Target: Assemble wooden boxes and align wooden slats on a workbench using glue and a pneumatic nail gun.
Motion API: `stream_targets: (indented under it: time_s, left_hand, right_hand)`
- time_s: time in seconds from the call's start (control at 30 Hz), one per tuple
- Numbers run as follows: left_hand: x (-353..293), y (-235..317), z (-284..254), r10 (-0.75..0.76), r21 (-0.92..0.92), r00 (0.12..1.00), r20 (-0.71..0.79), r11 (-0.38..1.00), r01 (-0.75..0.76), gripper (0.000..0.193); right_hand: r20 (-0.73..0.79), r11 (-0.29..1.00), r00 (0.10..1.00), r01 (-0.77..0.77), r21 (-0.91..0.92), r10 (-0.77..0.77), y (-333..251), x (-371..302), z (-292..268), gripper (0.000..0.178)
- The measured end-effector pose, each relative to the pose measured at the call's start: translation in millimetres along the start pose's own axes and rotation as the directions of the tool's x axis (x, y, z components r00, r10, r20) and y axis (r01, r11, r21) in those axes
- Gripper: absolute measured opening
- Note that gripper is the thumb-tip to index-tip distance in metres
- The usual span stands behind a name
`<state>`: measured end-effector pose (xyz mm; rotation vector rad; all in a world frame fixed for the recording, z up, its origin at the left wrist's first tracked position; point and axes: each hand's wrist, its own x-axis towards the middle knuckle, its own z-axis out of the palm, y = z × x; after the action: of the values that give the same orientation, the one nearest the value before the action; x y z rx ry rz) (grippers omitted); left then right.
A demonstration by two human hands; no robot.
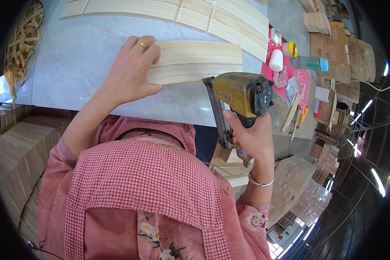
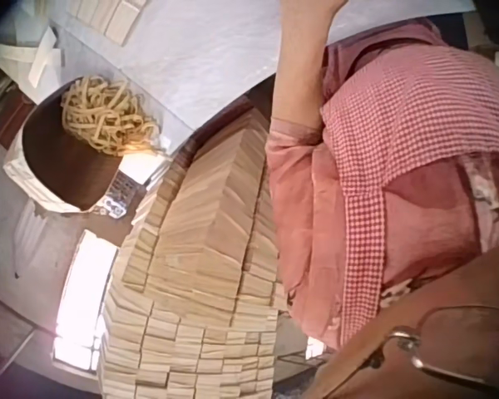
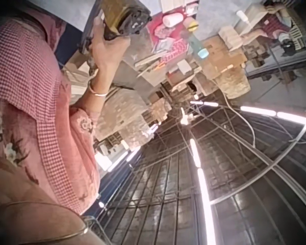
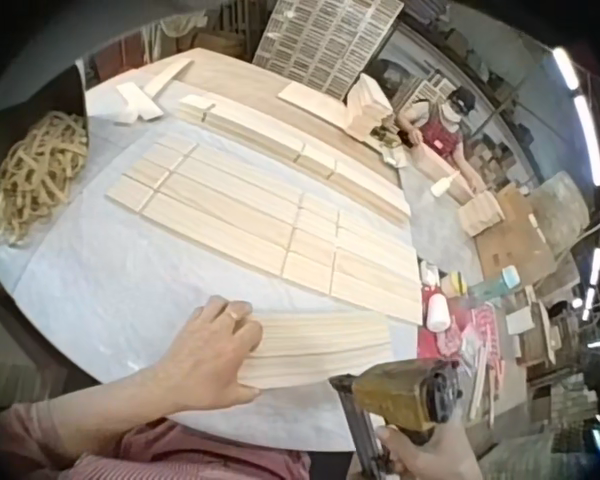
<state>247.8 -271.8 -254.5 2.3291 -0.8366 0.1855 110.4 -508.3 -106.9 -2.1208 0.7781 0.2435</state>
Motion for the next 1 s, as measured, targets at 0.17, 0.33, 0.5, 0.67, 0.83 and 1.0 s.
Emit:
stream_targets:
  time_s: [0.17, 0.33, 0.5, 0.67, 0.83, 1.0]
  left_hand:
    - [0.1, -1.1, 0.6, 0.008, -0.03, 1.0, -0.011, 1.0, -0.008, 0.048]
    - [-3.1, -3.8, 0.5, 0.022, -0.036, 1.0, -0.001, 0.999, -0.022, 0.05]
    - [-17.7, -17.1, -6.2, 0.031, -0.097, 0.999, -0.009, 0.995, -0.031, 0.051]
    - [-40.4, -35.3, -19.4, -0.038, -0.295, 0.999, 0.037, 0.954, 0.047, 0.053]
    - [-42.6, -40.6, -12.1, -0.062, -0.52, 0.993, 0.098, 0.848, 0.105, 0.056]
    - [-47.2, -46.0, -8.1, -0.043, -0.572, 0.997, 0.068, 0.817, 0.074, 0.053]
  right_hand:
    - [-0.009, 0.995, 0.999, -0.031, 0.095, 0.032, 3.8, -3.3, 7.0, 0.02]
    - [-0.054, 0.983, 0.998, 0.0, 0.184, 0.01, 8.6, -8.9, 15.0, 0.019]
    - [-0.089, 0.996, 0.996, 0.006, 0.092, 0.003, -5.6, -17.0, 20.2, 0.018]
    - [-0.046, 0.999, 0.998, 0.049, 0.013, -0.048, -17.1, -29.8, 34.5, 0.02]
    - [0.085, 0.969, 0.969, 0.239, -0.057, -0.233, -24.9, -32.4, 59.4, 0.024]
    - [0.166, 0.975, 0.968, 0.205, -0.085, -0.189, -37.4, -34.9, 73.2, 0.033]
